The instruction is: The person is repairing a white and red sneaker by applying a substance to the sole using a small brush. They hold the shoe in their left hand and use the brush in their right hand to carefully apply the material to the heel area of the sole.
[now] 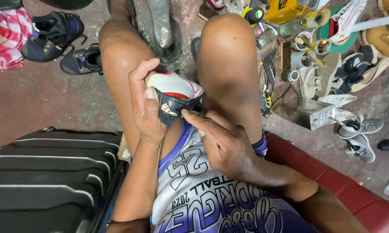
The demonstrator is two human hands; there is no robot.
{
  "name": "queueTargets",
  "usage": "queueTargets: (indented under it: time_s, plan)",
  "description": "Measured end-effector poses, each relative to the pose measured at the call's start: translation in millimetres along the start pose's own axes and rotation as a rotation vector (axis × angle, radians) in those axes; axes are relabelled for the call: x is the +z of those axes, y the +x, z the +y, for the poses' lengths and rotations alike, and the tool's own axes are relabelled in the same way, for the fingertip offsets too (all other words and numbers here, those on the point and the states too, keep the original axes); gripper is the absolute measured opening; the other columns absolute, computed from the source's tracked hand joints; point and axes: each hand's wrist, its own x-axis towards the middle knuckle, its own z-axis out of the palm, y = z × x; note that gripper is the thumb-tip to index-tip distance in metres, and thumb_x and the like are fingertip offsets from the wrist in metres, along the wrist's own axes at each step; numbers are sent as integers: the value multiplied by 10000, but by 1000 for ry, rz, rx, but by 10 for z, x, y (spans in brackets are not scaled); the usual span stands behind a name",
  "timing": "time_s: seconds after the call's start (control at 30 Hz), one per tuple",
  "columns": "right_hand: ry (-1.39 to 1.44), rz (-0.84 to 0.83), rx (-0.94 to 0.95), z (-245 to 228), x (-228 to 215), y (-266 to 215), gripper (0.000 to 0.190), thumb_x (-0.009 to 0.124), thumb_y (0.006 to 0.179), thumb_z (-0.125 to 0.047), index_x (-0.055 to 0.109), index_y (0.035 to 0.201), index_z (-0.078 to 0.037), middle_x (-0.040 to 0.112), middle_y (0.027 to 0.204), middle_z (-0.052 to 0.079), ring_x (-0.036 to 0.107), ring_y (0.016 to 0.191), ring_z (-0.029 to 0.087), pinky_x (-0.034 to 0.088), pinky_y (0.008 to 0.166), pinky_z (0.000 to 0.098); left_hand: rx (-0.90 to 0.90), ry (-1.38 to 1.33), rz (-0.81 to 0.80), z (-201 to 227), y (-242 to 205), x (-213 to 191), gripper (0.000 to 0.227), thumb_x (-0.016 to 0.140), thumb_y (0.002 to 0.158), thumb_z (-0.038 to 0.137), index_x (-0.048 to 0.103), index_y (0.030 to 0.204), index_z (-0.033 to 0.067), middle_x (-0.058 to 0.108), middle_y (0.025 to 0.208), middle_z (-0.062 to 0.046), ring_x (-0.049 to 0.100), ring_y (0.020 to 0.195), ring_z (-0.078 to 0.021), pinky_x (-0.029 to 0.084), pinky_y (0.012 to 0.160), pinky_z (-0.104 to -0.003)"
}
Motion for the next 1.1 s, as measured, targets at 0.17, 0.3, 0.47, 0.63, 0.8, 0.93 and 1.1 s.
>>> queueTargets:
  time_s: [0.17,0.3,0.47,0.63,0.8,0.93,1.1]
  plan:
    - [-60,-3,-48,124,-77,-22,470,528,948,112,631,1376,-51,637,982,109,668,808,218,580,724,318,55,148,-132,173,90,-18,552,445,1146,430,402,1478,-9,620,1131,-108,619,1020,-142,497,937,-271]
    - [-136,23,-57,260,-138,-48,526,516,872,111,653,1347,-70,689,1051,120,709,834,223,604,765,317,43,258,-196,239,201,16,515,371,1175,422,474,1440,-8,628,1189,-113,626,1084,-154,489,1005,-280]
    - [-159,110,-95,422,-76,-48,402,586,975,52,631,1356,-67,706,1140,130,720,946,247,587,818,322,-19,313,-59,-32,262,138,445,316,1158,317,583,1350,17,641,1149,-94,607,1052,-173,493,980,-309]
    - [-91,109,1,493,-71,-60,354,612,991,22,659,1333,-54,710,1058,120,719,892,224,576,787,307,45,373,-69,-168,244,154,406,325,1176,277,584,1339,10,615,1198,-87,568,1106,-165,457,1030,-301]
    - [-29,100,-27,530,-118,-25,357,616,975,50,662,1318,-40,719,1069,118,716,893,197,574,791,292,41,351,-110,-149,225,131,408,324,1178,281,550,1373,3,584,1259,-97,552,1155,-161,439,1072,-300]
    - [45,100,-12,505,-129,-16,364,619,975,74,663,1318,-39,723,1045,116,714,845,180,567,759,278,21,370,-113,-155,239,121,431,327,1181,311,540,1388,-2,584,1252,-90,555,1125,-152,444,1063,-300]
    - [39,95,-27,485,-155,16,382,617,967,71,659,1330,-41,717,1048,121,715,839,189,568,741,288,4,326,-89,-185,214,109,451,332,1190,341,524,1412,-2,576,1211,-86,548,1088,-135,445,1021,-272]
